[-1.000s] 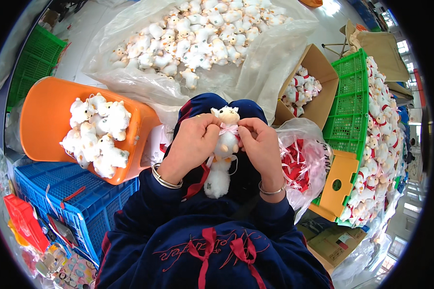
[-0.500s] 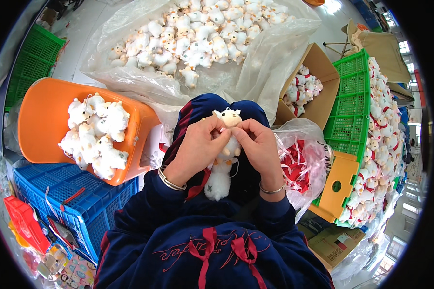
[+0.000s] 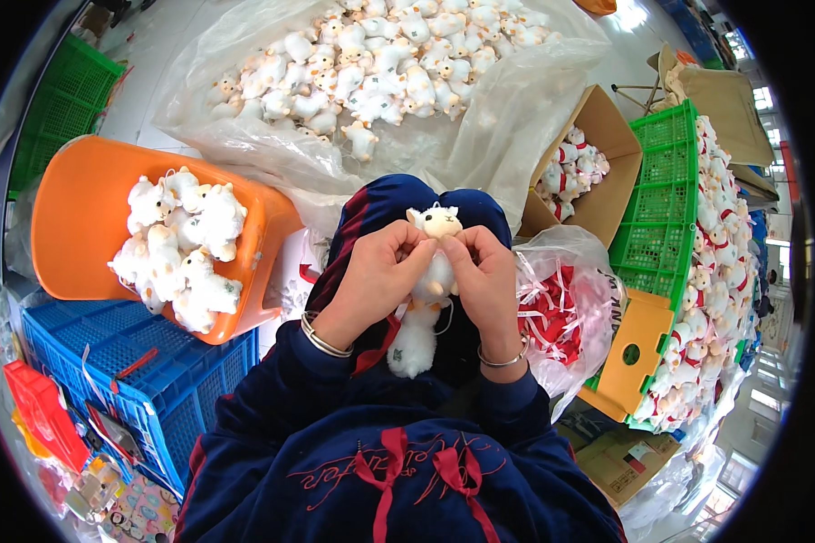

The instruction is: The person ties red ribbons around the necks of small white stuffed animal toys. They pick up each toy from a nearby orange bin, attach a ribbon, tie it into a bow, and place the finished toy into a green crate.

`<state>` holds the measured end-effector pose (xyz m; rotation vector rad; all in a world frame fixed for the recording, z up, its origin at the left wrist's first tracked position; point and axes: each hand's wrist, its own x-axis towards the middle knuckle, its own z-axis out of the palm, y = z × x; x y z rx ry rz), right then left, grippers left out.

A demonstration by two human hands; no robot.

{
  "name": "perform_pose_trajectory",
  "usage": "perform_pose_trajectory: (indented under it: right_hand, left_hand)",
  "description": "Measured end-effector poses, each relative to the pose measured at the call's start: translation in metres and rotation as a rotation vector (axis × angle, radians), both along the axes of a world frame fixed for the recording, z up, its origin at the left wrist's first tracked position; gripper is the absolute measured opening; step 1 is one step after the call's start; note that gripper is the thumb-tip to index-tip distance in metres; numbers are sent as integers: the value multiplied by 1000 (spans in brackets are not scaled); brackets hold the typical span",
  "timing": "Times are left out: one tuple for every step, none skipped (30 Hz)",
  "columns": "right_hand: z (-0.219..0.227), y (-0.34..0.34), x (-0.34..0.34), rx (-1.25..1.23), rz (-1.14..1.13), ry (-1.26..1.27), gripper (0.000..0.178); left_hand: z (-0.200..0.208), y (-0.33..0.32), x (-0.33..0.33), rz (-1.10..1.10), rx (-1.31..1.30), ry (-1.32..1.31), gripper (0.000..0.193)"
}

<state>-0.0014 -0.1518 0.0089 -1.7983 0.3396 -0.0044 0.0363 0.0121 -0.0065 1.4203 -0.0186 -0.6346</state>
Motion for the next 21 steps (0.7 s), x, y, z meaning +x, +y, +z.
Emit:
perform_pose_trajectory:
  right_hand:
    - [-1,1,-1,10,-3,-10,20]
    - [-2,1,-2,24,-10,-15,20]
    - [-4,1,-2,37,-17,-20,20]
    - [-7,0,-2,37,-21,-22,20]
    - [-8,1,-3,31,-27,-32,21]
    - [-9,1,-3,26,-31,-41,21]
    - [-10,1,-4,29,-34,-38,22]
    - [-10,-1,-5,33,-36,-35,23]
    - [-10,-1,-5,38,-38,-30,23]
    - [-10,-1,-6,30,-39,-31,24]
    - [-9,-1,-6,23,-38,-33,24]
    - [-9,-1,-6,15,-38,-34,24]
    - [-9,0,-6,11,-39,-38,24]
    - [-9,0,-6,6,-40,-42,24]
    - [-9,1,-6,1,-40,-46,24]
    - [-9,1,-7,-13,-35,-56,24]
    - [-9,1,-7,-28,-29,-66,24]
    - [-9,1,-7,-43,-24,-77,24]
    - [-9,1,-7,-39,-22,-71,24]
    - [-8,1,-7,-33,-20,-65,24]
    - [-7,1,-7,-28,-19,-59,24]
  left_hand:
    - [-2,1,-1,14,-4,-19,14]
    - [-4,0,-1,17,14,-60,14]
    - [-7,0,-2,21,31,-100,14]
    - [-8,0,-2,24,49,-140,15]
    - [-8,0,-3,30,35,-132,15]
    - [-8,0,-5,35,23,-124,16]
    - [-8,0,-6,41,11,-115,16]
    - [-6,0,-6,31,5,-87,17]
    - [-5,2,-6,21,0,-59,17]
    - [-4,3,-6,11,-5,-31,18]
    - [-4,4,-7,10,-14,-20,18]
    - [-5,5,-8,9,-23,-10,18]
    - [-6,6,-8,8,-32,1,19]
    - [-7,6,-8,10,-39,6,19]
    - [-8,6,-8,12,-46,11,20]
    - [-8,6,-8,14,-53,16,20]
    - [-8,6,-7,15,-70,39,20]
    - [-8,6,-5,15,-87,63,20]
    - [-9,6,-5,16,-105,86,20]
    - [-7,5,-4,29,-98,75,20]
    - [-4,2,-4,42,-91,65,20]
